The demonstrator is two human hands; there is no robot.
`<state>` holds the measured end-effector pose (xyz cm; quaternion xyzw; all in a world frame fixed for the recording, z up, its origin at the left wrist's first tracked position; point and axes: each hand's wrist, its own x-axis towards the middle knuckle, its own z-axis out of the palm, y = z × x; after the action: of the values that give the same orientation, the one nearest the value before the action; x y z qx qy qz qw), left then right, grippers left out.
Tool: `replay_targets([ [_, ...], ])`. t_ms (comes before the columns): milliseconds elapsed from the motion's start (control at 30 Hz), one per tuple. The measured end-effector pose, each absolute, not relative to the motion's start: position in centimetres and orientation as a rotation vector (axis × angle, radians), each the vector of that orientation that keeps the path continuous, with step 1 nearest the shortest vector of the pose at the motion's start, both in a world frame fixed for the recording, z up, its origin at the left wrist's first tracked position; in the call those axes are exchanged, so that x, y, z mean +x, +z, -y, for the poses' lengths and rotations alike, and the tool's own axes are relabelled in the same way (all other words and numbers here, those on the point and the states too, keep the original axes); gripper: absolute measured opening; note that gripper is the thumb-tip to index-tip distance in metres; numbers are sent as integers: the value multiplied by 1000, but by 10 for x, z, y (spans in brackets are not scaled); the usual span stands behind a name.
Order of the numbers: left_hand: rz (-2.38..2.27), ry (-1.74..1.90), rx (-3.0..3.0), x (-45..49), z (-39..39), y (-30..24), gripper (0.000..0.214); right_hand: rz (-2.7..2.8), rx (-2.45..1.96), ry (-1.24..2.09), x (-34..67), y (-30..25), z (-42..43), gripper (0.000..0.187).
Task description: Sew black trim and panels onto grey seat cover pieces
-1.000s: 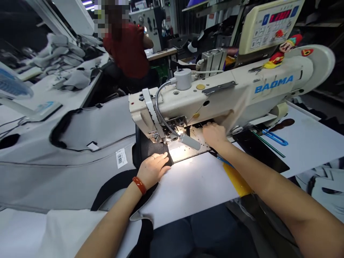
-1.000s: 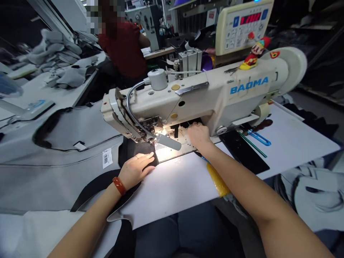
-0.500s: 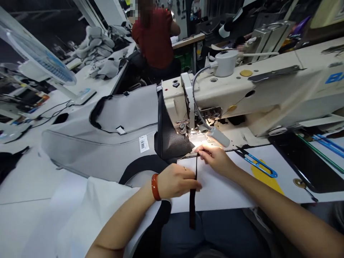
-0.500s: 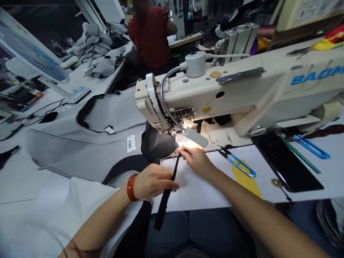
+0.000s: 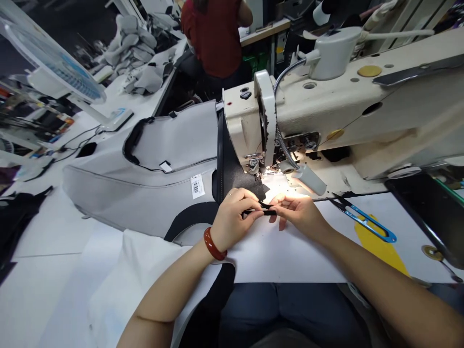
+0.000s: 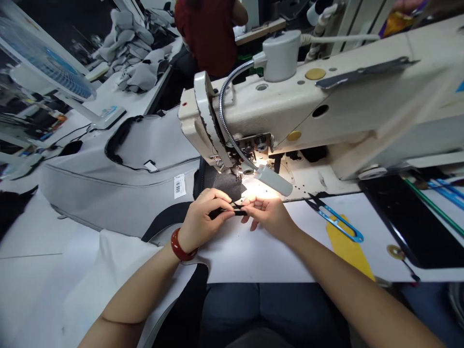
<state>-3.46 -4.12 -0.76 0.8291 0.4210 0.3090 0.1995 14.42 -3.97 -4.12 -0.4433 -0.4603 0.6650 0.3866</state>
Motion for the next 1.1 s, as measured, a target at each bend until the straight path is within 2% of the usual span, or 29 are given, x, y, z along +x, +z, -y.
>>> replay_targets([
  [200, -1136, 950, 2195, -32, 37, -13, 13, 1114, -1037, 1746, 144, -43, 41, 42],
  [367, -1204, 894, 2339, -33, 40, -9, 10, 1339, -1047, 1542, 142, -50, 46, 33],
  [467, -1255, 855, 2618, -37, 42, 0, 12, 1679, -1044, 1018, 139, -52, 45, 25],
  [600, -1444, 1019, 2896, -37, 31, -4, 20, 2269, -1020, 122, 136, -62, 41, 32],
  [700, -1476, 752, 3144, -31, 10, -27, 23, 2521, -938, -212, 134, -75, 43, 30],
  [767, -1436, 527, 3217, -28, -2, -43, 24, 2543, -933, -299, 133, -82, 47, 31],
  [867, -1406, 435, 3236, -26, -11, -57, 24, 2552, -962, -324, 132, -86, 52, 34],
  [967, -1394, 388, 3231, -25, -12, -57, 26, 2568, -969, -287, 131, -86, 52, 36],
  [1100, -1345, 68, 3106, -21, -7, -45, 29, 2454, -954, -200, 138, -87, 48, 34],
])
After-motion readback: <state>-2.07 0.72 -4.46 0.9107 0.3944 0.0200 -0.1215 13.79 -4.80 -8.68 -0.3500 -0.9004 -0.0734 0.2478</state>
